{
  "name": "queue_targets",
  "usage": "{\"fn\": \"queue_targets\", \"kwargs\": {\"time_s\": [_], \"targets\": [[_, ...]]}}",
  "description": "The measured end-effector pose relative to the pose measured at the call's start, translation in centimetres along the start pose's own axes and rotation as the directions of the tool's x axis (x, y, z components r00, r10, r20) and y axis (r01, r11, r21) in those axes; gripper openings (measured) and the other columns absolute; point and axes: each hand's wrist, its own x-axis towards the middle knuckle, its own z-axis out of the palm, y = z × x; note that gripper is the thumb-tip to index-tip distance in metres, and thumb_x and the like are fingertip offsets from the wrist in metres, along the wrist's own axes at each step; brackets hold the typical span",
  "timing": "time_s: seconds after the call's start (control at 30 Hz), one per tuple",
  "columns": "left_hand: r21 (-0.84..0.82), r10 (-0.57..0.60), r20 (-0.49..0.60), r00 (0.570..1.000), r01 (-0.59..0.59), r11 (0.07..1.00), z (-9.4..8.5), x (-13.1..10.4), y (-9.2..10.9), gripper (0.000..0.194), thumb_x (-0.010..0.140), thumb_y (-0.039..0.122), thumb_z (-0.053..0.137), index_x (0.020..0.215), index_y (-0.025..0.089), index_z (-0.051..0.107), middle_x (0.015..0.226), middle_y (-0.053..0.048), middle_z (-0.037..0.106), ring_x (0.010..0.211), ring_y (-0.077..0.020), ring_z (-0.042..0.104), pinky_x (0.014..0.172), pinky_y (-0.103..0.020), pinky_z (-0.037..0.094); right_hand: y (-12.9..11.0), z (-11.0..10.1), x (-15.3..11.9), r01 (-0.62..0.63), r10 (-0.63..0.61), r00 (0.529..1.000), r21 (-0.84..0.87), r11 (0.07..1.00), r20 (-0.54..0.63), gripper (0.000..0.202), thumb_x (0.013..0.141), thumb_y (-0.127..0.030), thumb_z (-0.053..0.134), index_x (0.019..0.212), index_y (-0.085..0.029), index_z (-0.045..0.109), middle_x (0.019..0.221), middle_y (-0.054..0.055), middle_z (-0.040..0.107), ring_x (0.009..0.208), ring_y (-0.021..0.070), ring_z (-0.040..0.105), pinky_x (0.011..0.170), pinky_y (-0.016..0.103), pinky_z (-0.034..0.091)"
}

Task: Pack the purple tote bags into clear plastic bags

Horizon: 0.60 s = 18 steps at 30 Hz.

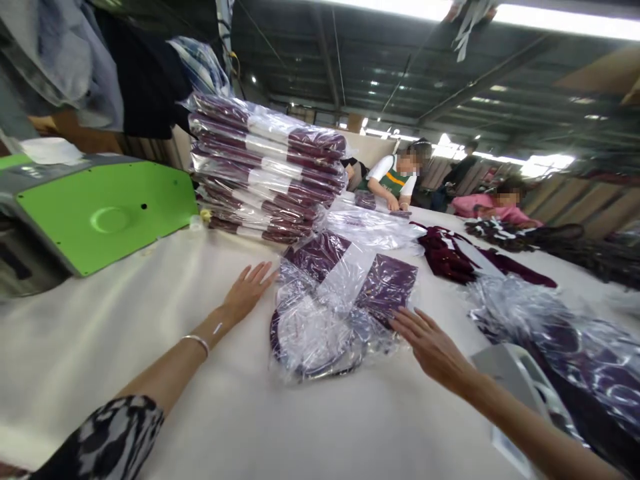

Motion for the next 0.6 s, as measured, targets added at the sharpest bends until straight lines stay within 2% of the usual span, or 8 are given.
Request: {"fn": "queue_targets", "kwargs": {"time_s": [0.03,0.1,0.2,0.27,0.37,0.47,0.53,0.6], "targets": [[0.002,0.076,0.032,0.997,-0.077,0.997,0.1,1.1,-0.4,0.065,0.09,0.0,0.036,0.143,0.03,0.058,0.16,-0.008,0.044,0.151,-0.0284,0.036,0.125,-0.057,0.026,-0.2,0.7,-1.6,0.037,-0.037,0.999,-0.074,0.997,0.01,0.071,0.08,0.007,0.043,0.145,-0.021,0.056,0.147,0.009,0.059,0.14,0.0279,0.051,0.116,0.054,0.042],[-0.023,0.193,0.085,0.977,-0.192,0.981,0.4,3.8,-1.0,0.063,0.091,0.0,0.036,0.14,0.032,0.061,0.158,-0.006,0.047,0.151,-0.0261,0.037,0.126,-0.055,0.024,0.0,2.3,-3.2,0.073,-0.073,0.997,-0.171,0.983,0.005,0.078,0.078,0.008,0.042,0.151,-0.021,0.049,0.153,0.009,0.053,0.143,0.0289,0.047,0.114,0.056,0.044],[-0.075,0.303,0.148,0.941,-0.295,0.953,1.3,7.6,-1.2,0.059,0.091,-0.001,0.04,0.135,0.03,0.064,0.153,-0.007,0.054,0.148,-0.0238,0.042,0.126,-0.052,0.025,1.4,4.6,-2.5,0.095,-0.107,0.992,-0.176,0.98,-0.06,0.072,0.085,0.003,0.043,0.153,-0.024,0.047,0.15,0.006,0.057,0.138,0.0272,0.054,0.111,0.052,0.049],[-0.066,0.362,0.174,0.916,-0.356,0.932,2.3,9.4,-1.4,0.054,0.092,0.0,0.044,0.132,0.027,0.066,0.15,-0.009,0.057,0.145,-0.024,0.047,0.125,-0.051,0.029,2.7,5.8,-1.2,0.109,-0.125,0.985,-0.129,0.986,-0.121,0.072,0.087,-0.001,0.043,0.155,-0.027,0.045,0.146,0.004,0.061,0.133,0.0244,0.058,0.111,0.047,0.051],[0.009,0.428,0.169,0.888,-0.436,0.9,4.1,10.8,-2.0,0.047,0.091,0.002,0.051,0.128,0.026,0.067,0.144,-0.012,0.062,0.138,-0.0248,0.055,0.12,-0.048,0.038,4.3,7.4,0.3,0.147,-0.156,0.971,-0.063,0.987,-0.181,0.073,0.086,-0.007,0.045,0.156,-0.028,0.043,0.142,0.001,0.064,0.128,0.0225,0.063,0.107,0.04,0.055],[0.073,0.428,0.145,0.892,-0.441,0.894,5.0,11.4,-2.4,0.046,0.09,0.003,0.054,0.125,0.028,0.067,0.136,-0.01,0.067,0.128,-0.0239,0.062,0.113,-0.043,0.044,6.0,8.9,1.3,0.211,-0.205,0.959,0.01,0.977,-0.198,0.07,0.088,-0.021,0.051,0.157,-0.026,0.042,0.137,0.001,0.067,0.117,0.0245,0.07,0.095,0.036,0.062],[0.081,0.412,0.137,0.901,-0.425,0.902,4.5,11.7,-2.0,0.04,0.09,0.005,0.056,0.12,0.028,0.069,0.125,-0.008,0.072,0.119,-0.0221,0.065,0.11,-0.039,0.045,7.2,9.5,1.9,0.249,-0.223,0.947,0.089,0.964,-0.229,0.069,0.09,-0.03,0.053,0.158,-0.027,0.04,0.129,0.002,0.072,0.106,0.0254,0.075,0.085,0.034,0.065],[0.075,0.393,0.115,0.912,-0.402,0.912,2.9,12.3,-1.0,0.028,0.09,0.01,0.057,0.107,0.027,0.072,0.108,-0.005,0.075,0.105,-0.0193,0.068,0.105,-0.034,0.047,8.5,9.2,2.5,0.269,-0.214,0.938,0.186,0.945,-0.271,0.069,0.091,-0.035,0.053,0.158,-0.029,0.04,0.121,0.002,0.075,0.096,0.0256,0.078,0.078,0.032,0.066]]}}
